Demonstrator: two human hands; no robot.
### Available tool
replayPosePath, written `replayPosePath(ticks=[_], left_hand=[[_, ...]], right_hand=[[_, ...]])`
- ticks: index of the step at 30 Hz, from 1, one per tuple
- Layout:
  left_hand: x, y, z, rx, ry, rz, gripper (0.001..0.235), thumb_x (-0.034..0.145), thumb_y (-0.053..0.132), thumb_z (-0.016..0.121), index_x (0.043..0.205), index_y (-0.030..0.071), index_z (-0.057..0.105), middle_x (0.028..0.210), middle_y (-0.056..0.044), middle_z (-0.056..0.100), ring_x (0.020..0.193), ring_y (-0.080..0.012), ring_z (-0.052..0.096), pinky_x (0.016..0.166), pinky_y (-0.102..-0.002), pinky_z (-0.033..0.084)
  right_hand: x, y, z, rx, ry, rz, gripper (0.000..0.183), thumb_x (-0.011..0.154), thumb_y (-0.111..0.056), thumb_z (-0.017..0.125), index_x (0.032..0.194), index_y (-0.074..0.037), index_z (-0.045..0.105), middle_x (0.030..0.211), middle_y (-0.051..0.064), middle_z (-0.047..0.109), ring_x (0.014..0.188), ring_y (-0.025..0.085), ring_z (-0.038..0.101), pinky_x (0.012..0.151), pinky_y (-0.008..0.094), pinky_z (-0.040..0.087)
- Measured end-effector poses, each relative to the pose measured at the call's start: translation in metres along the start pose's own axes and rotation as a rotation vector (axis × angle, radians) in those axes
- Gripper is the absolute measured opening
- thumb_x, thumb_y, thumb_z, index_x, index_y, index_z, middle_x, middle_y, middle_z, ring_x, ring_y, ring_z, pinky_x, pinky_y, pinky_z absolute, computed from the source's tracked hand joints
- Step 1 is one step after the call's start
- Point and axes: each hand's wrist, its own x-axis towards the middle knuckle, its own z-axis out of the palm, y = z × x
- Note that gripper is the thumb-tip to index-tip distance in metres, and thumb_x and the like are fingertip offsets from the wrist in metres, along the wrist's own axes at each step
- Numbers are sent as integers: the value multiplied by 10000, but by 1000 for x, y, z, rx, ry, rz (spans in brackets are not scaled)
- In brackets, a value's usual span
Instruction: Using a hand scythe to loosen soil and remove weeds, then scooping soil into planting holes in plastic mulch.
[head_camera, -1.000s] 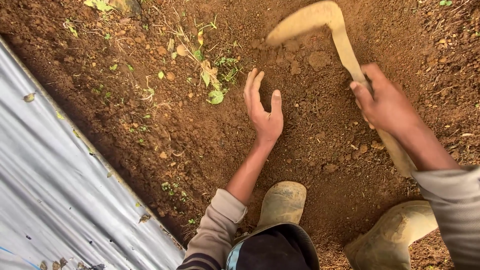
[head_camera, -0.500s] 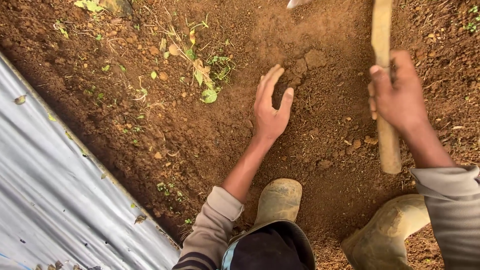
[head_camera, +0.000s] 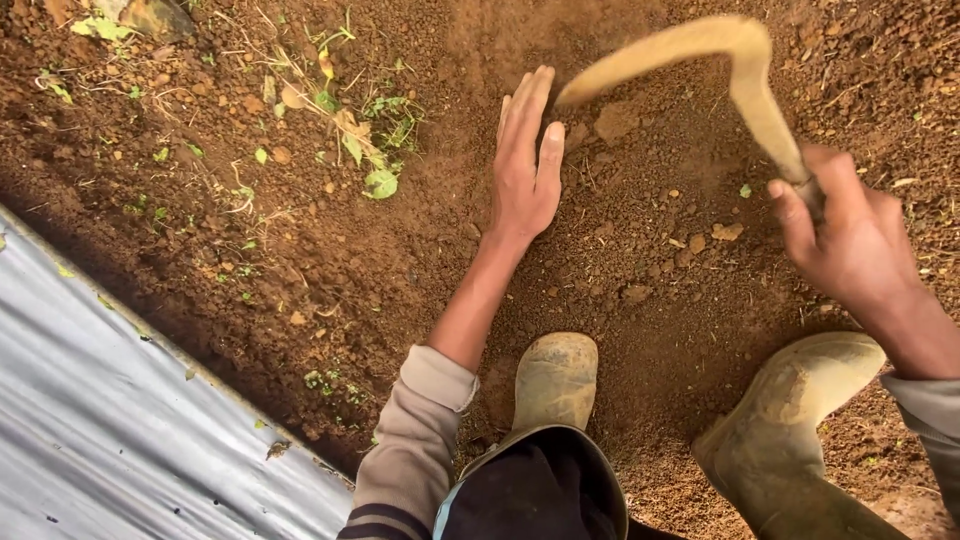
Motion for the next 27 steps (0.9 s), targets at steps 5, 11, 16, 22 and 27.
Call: replayPosePath(ticks=[5, 11, 16, 22, 27], left_hand=[[18, 3, 27, 89, -139, 40, 529, 1149, 463, 305, 1615, 215, 286, 1708, -23, 321, 1632, -204, 281, 1412, -530, 182], [47, 15, 37, 255, -312, 235, 470, 1123, 425, 433, 1550, 231, 415, 1654, 8, 397, 1609, -185, 276, 1404, -539, 151], [36, 14, 36, 259, -551, 431, 608, 1089, 307, 769, 1557, 226, 388, 1646, -17, 421, 1574, -180, 330, 1393, -465, 172], [5, 6, 39, 83, -528, 465, 482, 1056, -66, 605, 1459, 181, 514, 1500, -119, 568, 1455, -287, 475, 1300, -454, 396], [0, 21, 22, 145, -660, 312, 785, 1086, -160, 461, 1692, 200, 114, 1780, -2, 38, 1700, -185, 83, 1484, -411, 51]], right_hand=[[13, -8, -2, 289, 202, 111, 112, 1296, -14, 474, 1291, 69, 400, 766, 102, 514, 524, 204, 515, 422, 344, 461], [16, -11, -2, 575, 291, 167, 75, 1302, 12, 366, 1295, 40, 297, 744, 122, 474, 459, 202, 449, 362, 311, 382], [12, -1, -3, 515, 309, 162, 102, 1315, 26, 372, 1336, 70, 283, 761, 150, 486, 485, 225, 453, 401, 332, 409], [5, -13, -4, 249, 359, 256, 254, 1254, 115, 532, 1410, 37, 347, 850, 95, 426, 635, 220, 391, 548, 388, 283], [7, -25, 11, -430, 555, -74, 526, 1195, -352, 424, 1415, 121, 492, 1372, 326, 432, 1226, 464, 494, 950, 613, 471]])
